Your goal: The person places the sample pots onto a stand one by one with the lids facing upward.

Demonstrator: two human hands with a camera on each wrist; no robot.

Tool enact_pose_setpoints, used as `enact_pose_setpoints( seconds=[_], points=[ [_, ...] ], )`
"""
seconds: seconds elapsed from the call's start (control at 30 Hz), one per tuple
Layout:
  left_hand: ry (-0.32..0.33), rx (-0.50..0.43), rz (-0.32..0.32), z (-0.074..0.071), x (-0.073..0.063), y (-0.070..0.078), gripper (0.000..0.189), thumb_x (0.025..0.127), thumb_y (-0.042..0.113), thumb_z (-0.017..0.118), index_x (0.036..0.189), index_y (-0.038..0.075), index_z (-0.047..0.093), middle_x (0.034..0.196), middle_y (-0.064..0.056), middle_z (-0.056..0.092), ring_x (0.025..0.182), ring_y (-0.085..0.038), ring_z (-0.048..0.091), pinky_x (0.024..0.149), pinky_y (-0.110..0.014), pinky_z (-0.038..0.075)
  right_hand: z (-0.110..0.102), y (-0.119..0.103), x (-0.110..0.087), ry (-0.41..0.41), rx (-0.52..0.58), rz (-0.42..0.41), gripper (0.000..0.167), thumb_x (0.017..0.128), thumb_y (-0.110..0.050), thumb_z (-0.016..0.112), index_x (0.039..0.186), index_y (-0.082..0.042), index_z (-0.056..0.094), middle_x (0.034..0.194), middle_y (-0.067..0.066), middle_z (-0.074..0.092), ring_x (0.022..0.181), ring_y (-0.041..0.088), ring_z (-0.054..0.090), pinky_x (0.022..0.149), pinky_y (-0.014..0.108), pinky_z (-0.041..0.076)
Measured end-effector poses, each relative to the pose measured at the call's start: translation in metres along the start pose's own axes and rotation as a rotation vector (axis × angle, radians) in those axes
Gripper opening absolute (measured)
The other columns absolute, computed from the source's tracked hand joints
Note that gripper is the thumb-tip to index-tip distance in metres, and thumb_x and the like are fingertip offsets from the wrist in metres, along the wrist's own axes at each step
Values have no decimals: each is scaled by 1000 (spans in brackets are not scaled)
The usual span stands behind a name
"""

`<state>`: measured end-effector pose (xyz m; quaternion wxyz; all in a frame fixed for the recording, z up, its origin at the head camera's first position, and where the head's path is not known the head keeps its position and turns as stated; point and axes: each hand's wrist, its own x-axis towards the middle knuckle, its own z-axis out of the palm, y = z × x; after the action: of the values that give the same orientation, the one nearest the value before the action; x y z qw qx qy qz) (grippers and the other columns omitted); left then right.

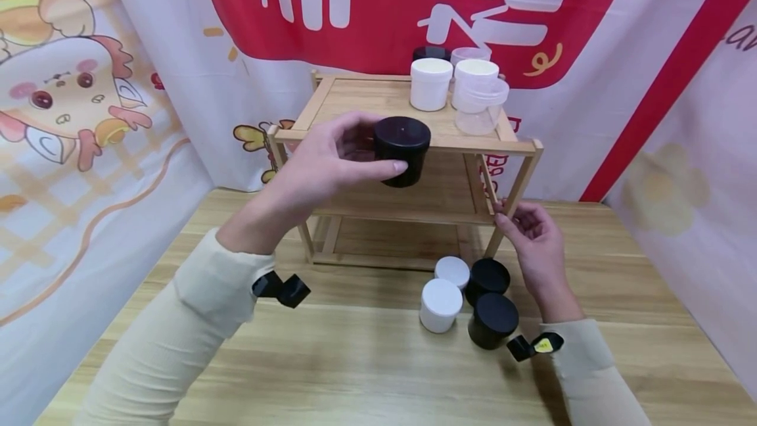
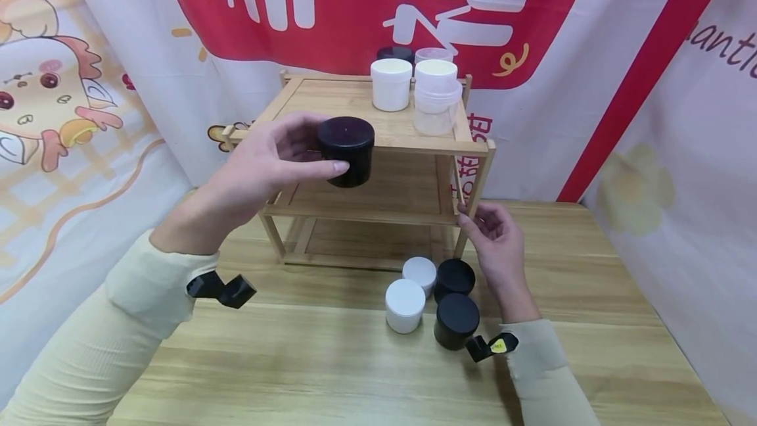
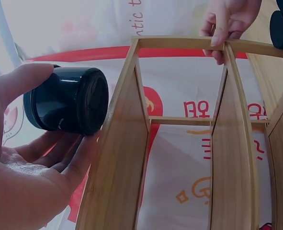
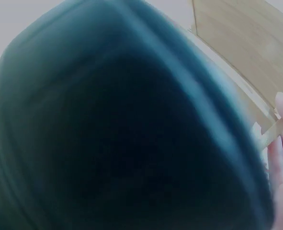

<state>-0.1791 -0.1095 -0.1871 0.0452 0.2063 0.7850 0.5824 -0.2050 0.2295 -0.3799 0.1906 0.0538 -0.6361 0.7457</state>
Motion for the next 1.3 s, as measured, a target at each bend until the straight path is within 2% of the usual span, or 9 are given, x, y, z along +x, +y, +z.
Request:
enact_pose_setpoints(
  seconds=[0.23, 0.5, 0.63, 0.97, 1.17, 1.3],
  points=[
    [19, 7, 3, 1, 7, 4, 57, 93, 23, 83, 145, 20, 61, 140, -4, 65, 125, -24, 66, 110, -46, 55, 3, -3, -1, 43, -25, -84, 38, 95, 8, 75, 131, 1, 67, 122, 7, 79, 113, 15, 74, 97, 20, 60],
    [9, -11, -10, 4, 12, 6, 57, 93, 21, 83, 146, 18, 60, 141, -5, 65, 125, -25, 66, 109, -46, 55, 5, -9, 0, 54, -26, -151, 32, 101, -1, 71, 133, 1, 69, 114, 2, 82, 101, 16, 78, 90, 20, 61],
    [6, -14, -8, 5, 12, 6, 57, 93, 20, 83, 145, 17, 60, 140, -6, 66, 124, -26, 66, 107, -45, 56, 5, -12, -1, 51, -40, -137, 31, 103, -5, 70, 133, 0, 69, 113, -2, 82, 101, 15, 77, 92, 19, 60],
    [5, -1, 7, 8, 16, 13, 58, 93, 23, 84, 145, 18, 60, 140, -6, 66, 125, -25, 66, 106, -46, 57, 4, -14, -1, 59, -66, -111, 30, 103, -6, 70, 133, -2, 70, 114, 1, 81, 102, 13, 75, 91, 18, 60],
    [36, 44, 27, 8, 26, 20, 59, 93, 26, 83, 147, 19, 59, 141, -4, 65, 127, -23, 64, 109, -45, 53, 4, -15, -2, 55, -87, -86, 31, 104, -9, 70, 134, -4, 70, 115, 0, 80, 104, 14, 73, 91, 18, 60],
    [54, 50, 34, 9, 36, 23, 60, 94, 26, 83, 148, 19, 58, 142, -5, 65, 127, -22, 64, 107, -43, 55, 4, -14, -1, 46, -71, -88, 31, 104, -8, 69, 134, -2, 69, 114, 0, 81, 105, 14, 73, 92, 18, 60]
  ],
)
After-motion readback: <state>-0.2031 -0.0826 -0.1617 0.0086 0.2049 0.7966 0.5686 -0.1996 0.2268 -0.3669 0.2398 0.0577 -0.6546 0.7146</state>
